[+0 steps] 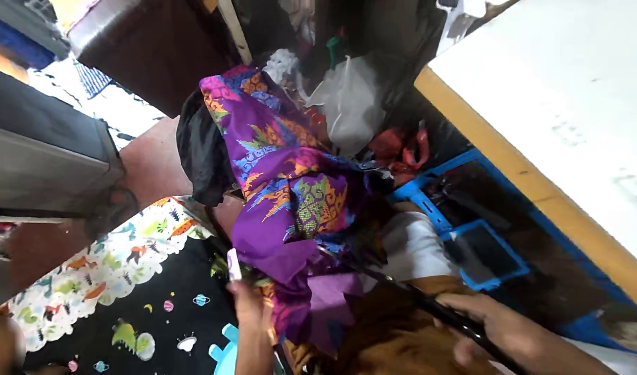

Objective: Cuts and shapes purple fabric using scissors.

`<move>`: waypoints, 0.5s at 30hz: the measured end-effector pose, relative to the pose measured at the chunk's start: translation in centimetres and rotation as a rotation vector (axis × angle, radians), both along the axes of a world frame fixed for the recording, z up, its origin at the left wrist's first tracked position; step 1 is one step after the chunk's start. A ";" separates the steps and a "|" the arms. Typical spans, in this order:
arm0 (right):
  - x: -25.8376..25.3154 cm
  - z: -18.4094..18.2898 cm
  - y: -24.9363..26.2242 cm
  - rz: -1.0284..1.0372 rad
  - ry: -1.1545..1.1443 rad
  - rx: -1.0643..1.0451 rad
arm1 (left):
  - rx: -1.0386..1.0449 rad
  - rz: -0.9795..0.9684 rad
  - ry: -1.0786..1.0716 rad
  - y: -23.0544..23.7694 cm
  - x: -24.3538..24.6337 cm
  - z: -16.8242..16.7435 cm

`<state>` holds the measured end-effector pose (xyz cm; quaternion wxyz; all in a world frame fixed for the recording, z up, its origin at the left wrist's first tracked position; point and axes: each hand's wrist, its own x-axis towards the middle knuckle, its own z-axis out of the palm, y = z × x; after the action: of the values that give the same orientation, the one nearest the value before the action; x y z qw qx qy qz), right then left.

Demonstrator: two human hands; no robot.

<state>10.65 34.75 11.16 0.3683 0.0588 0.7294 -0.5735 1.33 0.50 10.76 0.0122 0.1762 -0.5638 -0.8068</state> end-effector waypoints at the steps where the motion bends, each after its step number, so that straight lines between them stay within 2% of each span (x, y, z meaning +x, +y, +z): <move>1: 0.1 -0.3 0.2 -0.049 0.017 -0.013 | 0.096 0.068 0.065 -1.0 -0.6 -0.1; 3: -0.5 -1.1 -0.3 -0.201 0.018 -0.053 | 0.259 0.192 0.092 -2.7 -1.5 -0.2; 4: -1.4 -1.6 -1.0 -0.274 0.021 -0.077 | 0.266 0.259 0.045 -3.3 -1.6 -0.2; 5: -2.7 -2.2 -1.8 -0.309 0.071 -0.096 | 0.152 0.292 -0.009 -3.6 -1.5 -0.5; 8: -8.1 -4.2 -5.2 -0.364 0.252 -0.073 | -0.109 0.117 -0.070 -2.9 -1.6 -1.9; 10: -11.9 -5.8 -8.2 -0.448 0.241 0.011 | -0.074 -0.021 -0.004 -1.6 -3.1 -2.6; 11: -13.7 -6.5 -9.7 -0.479 0.226 0.055 | 0.013 -0.039 0.017 -0.8 -4.3 -2.7; 13: -16.9 -7.1 -12.1 -0.482 0.206 0.138 | 0.127 -0.026 -0.072 1.3 -6.9 -1.1; 15: -19.8 -7.3 -14.0 -0.491 0.212 0.117 | 0.028 0.046 -0.194 3.0 -8.8 0.3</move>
<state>-9.15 20.74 3.87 0.1356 0.1948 0.7597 -0.6054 -7.51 3.48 11.04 -0.0264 0.2667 -0.5469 -0.7932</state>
